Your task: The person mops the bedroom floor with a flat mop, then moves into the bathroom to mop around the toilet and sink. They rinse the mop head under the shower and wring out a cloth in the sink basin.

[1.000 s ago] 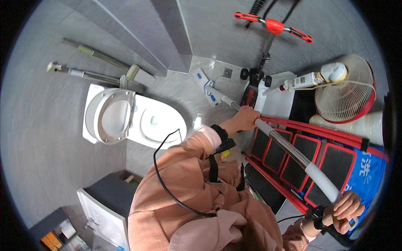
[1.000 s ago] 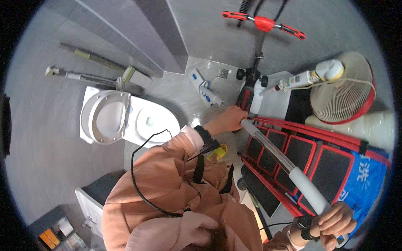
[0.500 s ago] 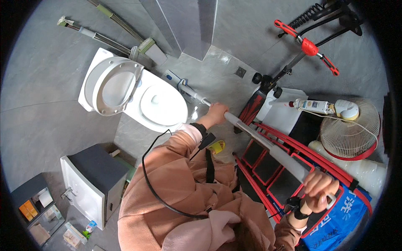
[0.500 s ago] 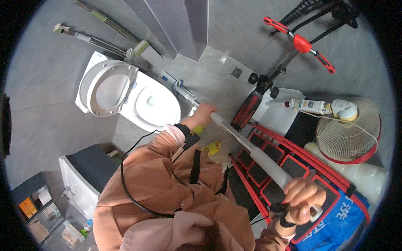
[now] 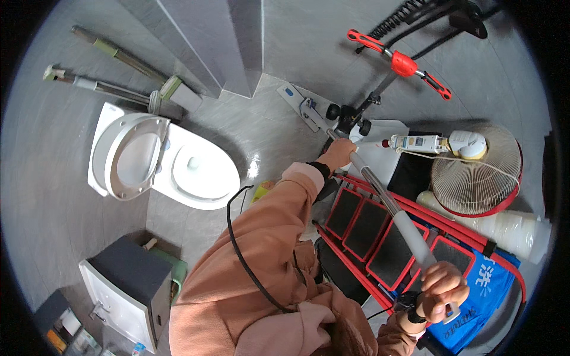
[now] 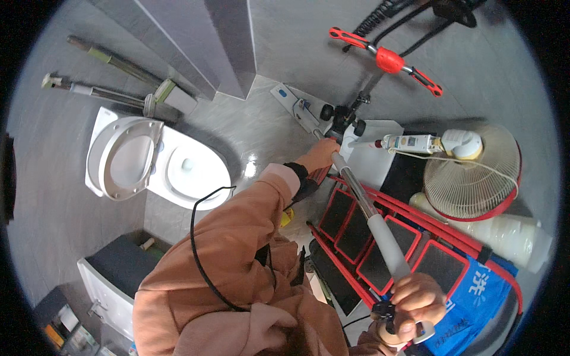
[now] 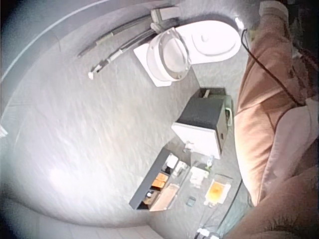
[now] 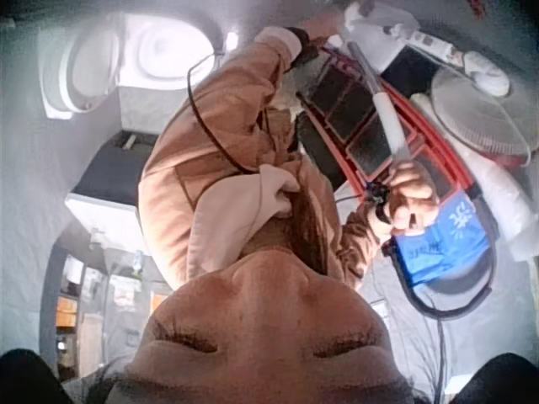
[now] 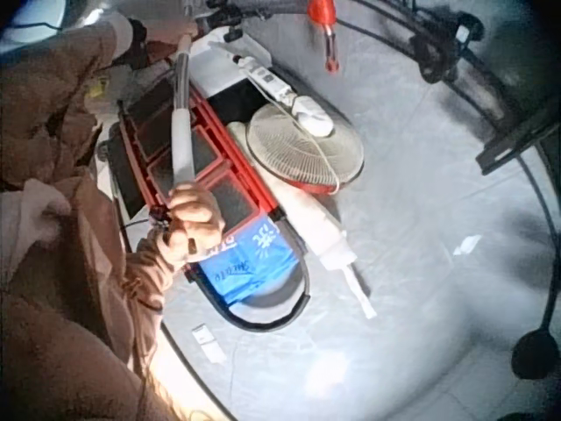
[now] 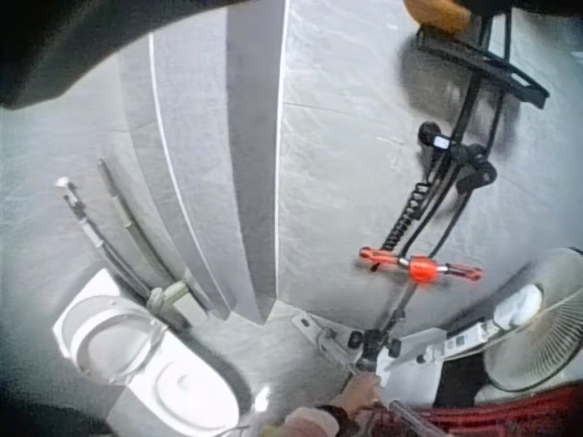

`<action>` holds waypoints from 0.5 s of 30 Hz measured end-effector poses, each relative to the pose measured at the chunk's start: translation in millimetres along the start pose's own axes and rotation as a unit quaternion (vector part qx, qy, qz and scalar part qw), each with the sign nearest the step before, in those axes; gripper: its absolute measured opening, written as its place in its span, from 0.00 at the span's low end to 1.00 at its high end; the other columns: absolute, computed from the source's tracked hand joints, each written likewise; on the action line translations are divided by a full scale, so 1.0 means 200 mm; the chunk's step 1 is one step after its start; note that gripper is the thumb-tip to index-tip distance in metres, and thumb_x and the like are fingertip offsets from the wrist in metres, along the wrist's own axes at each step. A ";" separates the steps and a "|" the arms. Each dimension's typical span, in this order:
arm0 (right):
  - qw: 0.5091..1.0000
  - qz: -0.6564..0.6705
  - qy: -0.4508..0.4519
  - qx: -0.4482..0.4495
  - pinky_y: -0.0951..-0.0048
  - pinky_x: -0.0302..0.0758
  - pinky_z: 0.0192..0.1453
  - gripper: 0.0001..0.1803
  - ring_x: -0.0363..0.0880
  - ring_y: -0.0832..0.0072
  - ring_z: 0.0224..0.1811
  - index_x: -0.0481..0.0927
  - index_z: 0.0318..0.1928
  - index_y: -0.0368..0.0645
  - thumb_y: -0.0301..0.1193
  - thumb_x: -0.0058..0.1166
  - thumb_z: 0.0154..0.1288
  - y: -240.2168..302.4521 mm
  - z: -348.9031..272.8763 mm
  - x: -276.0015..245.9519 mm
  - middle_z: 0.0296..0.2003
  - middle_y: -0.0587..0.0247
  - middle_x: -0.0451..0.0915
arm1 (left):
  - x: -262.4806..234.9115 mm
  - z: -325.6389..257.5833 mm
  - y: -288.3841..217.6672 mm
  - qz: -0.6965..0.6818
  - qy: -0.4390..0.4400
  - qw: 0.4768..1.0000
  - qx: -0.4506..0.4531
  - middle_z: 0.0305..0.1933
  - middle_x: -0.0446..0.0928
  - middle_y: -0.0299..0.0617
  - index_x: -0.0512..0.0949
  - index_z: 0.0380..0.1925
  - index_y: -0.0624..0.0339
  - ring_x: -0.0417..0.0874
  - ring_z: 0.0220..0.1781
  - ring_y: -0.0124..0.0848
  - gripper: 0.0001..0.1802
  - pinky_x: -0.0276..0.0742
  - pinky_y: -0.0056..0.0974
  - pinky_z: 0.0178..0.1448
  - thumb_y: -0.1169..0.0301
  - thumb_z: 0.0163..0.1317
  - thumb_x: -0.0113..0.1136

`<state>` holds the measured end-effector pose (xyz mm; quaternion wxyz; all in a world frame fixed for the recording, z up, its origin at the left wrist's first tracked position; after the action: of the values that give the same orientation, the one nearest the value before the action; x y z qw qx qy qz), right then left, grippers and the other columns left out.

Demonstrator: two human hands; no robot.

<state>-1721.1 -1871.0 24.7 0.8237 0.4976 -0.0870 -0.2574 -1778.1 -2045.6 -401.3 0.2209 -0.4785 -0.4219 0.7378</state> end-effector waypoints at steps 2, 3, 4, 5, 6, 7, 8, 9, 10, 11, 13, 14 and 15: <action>1.000 -0.005 -0.022 0.003 0.74 0.69 0.16 0.16 0.70 0.76 0.12 0.65 0.25 0.46 0.35 0.60 0.53 0.03 -0.02 -0.07 0.13 0.68 0.68 | -0.01 0.00 -0.04 -0.006 0.006 1.000 -0.006 0.27 0.76 0.47 0.76 0.20 0.58 0.76 0.36 0.48 0.07 0.70 0.50 0.40 0.70 0.40 0.63; 1.000 -0.003 -0.024 -0.002 0.74 0.70 0.16 0.16 0.70 0.75 0.12 0.65 0.24 0.46 0.35 0.61 0.52 0.07 -0.02 -0.11 0.14 0.68 0.69 | -0.03 -0.02 -0.10 -0.012 0.000 1.000 0.011 0.27 0.75 0.47 0.76 0.20 0.58 0.76 0.36 0.48 0.08 0.70 0.49 0.39 0.68 0.41 0.63; 0.999 0.039 -0.009 -0.013 0.75 0.71 0.18 0.17 0.71 0.76 0.12 0.64 0.23 0.46 0.34 0.63 0.51 0.14 -0.03 -0.14 0.14 0.67 0.71 | -0.04 -0.04 -0.17 -0.011 0.003 1.000 0.019 0.26 0.75 0.46 0.75 0.20 0.57 0.75 0.36 0.47 0.09 0.70 0.48 0.39 0.65 0.43 0.64; 0.997 0.055 -0.048 -0.038 0.77 0.73 0.18 0.16 0.72 0.78 0.12 0.64 0.23 0.47 0.31 0.63 0.50 0.23 -0.04 -0.22 0.15 0.67 0.73 | -0.05 -0.06 -0.24 -0.010 0.018 1.000 0.023 0.26 0.74 0.46 0.74 0.21 0.57 0.74 0.35 0.47 0.11 0.69 0.48 0.39 0.63 0.45 0.64; 0.996 0.014 -0.085 -0.032 0.82 0.71 0.20 0.13 0.70 0.84 0.12 0.63 0.24 0.50 0.33 0.57 0.51 0.33 -0.05 -0.29 0.14 0.72 0.72 | -0.07 -0.10 -0.33 -0.022 0.004 1.000 0.022 0.26 0.74 0.46 0.75 0.20 0.58 0.74 0.35 0.48 0.11 0.69 0.47 0.39 0.63 0.45 0.63; 0.994 0.048 -0.087 -0.036 0.82 0.72 0.22 0.12 0.68 0.84 0.11 0.63 0.25 0.49 0.32 0.55 0.52 0.42 -0.04 -0.36 0.13 0.72 0.70 | -0.07 -0.13 -0.41 -0.018 0.034 0.999 0.016 0.26 0.75 0.47 0.75 0.20 0.58 0.74 0.35 0.48 0.11 0.69 0.47 0.39 0.64 0.45 0.63; 0.991 0.054 -0.112 -0.041 0.86 0.70 0.24 0.11 0.65 0.84 0.11 0.63 0.26 0.47 0.34 0.51 0.54 0.51 -0.04 -0.43 0.12 0.73 0.67 | -0.08 -0.14 -0.50 -0.019 0.044 0.999 0.025 0.26 0.75 0.47 0.75 0.20 0.59 0.74 0.34 0.48 0.10 0.69 0.47 0.38 0.64 0.45 0.63; 0.984 0.034 -0.170 -0.040 0.88 0.68 0.23 0.12 0.64 0.86 0.10 0.63 0.26 0.46 0.36 0.51 0.55 0.58 -0.07 -0.52 0.12 0.74 0.66 | -0.09 -0.15 -0.59 -0.020 0.052 0.998 0.040 0.26 0.75 0.48 0.76 0.20 0.59 0.74 0.34 0.47 0.10 0.69 0.47 0.38 0.64 0.45 0.62; 0.973 -0.053 -0.220 -0.041 0.90 0.66 0.22 0.13 0.63 0.87 0.10 0.63 0.25 0.46 0.38 0.51 0.55 0.65 -0.10 -0.59 0.11 0.75 0.65 | -0.08 -0.16 -0.64 -0.035 0.104 0.993 0.047 0.26 0.76 0.49 0.77 0.21 0.60 0.75 0.34 0.48 0.08 0.69 0.47 0.38 0.67 0.44 0.61; 0.967 -0.116 -0.223 -0.036 0.92 0.64 0.20 0.14 0.62 0.88 0.09 0.64 0.25 0.46 0.40 0.51 0.56 0.70 -0.12 -0.62 0.11 0.77 0.64 | -0.07 -0.18 -0.67 -0.051 0.141 0.988 0.026 0.26 0.76 0.49 0.77 0.22 0.60 0.75 0.34 0.49 0.08 0.69 0.48 0.38 0.67 0.44 0.60; 0.976 -0.121 -0.178 -0.012 0.94 0.62 0.20 0.17 0.60 0.90 0.09 0.63 0.24 0.46 0.43 0.51 0.57 0.74 -0.18 -0.64 0.10 0.79 0.62 | -0.05 -0.27 -0.74 -0.084 0.203 0.975 -0.001 0.27 0.77 0.49 0.78 0.23 0.61 0.77 0.35 0.49 0.08 0.70 0.49 0.38 0.68 0.43 0.59; 0.982 -0.093 -0.165 -0.014 0.94 0.62 0.21 0.17 0.60 0.90 0.09 0.63 0.24 0.47 0.44 0.51 0.58 0.76 -0.21 -0.66 0.10 0.79 0.62 | -0.01 -0.32 -0.77 -0.098 0.244 0.964 -0.024 0.28 0.78 0.51 0.78 0.24 0.61 0.78 0.36 0.49 0.09 0.72 0.49 0.39 0.68 0.42 0.59; 0.982 -0.089 -0.168 -0.004 0.90 0.63 0.28 0.20 0.64 0.87 0.17 0.64 0.30 0.42 0.47 0.49 0.59 0.80 -0.26 -0.68 0.18 0.72 0.65 | 0.00 -0.35 -0.82 -0.087 0.251 0.964 -0.009 0.28 0.78 0.51 0.78 0.25 0.61 0.78 0.36 0.49 0.10 0.72 0.49 0.39 0.68 0.42 0.60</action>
<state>-1761.7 -1701.3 152.3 0.7731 0.4497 -0.1782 -0.4103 -1728.1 -1927.1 -277.6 0.3786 -0.6116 -0.3992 0.5685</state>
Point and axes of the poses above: each hand's wrist, its own z-axis towards the middle knuckle, its own x-axis out of the palm, y = z × x, the point moved 9 cm from there along z, towards the middle knuckle
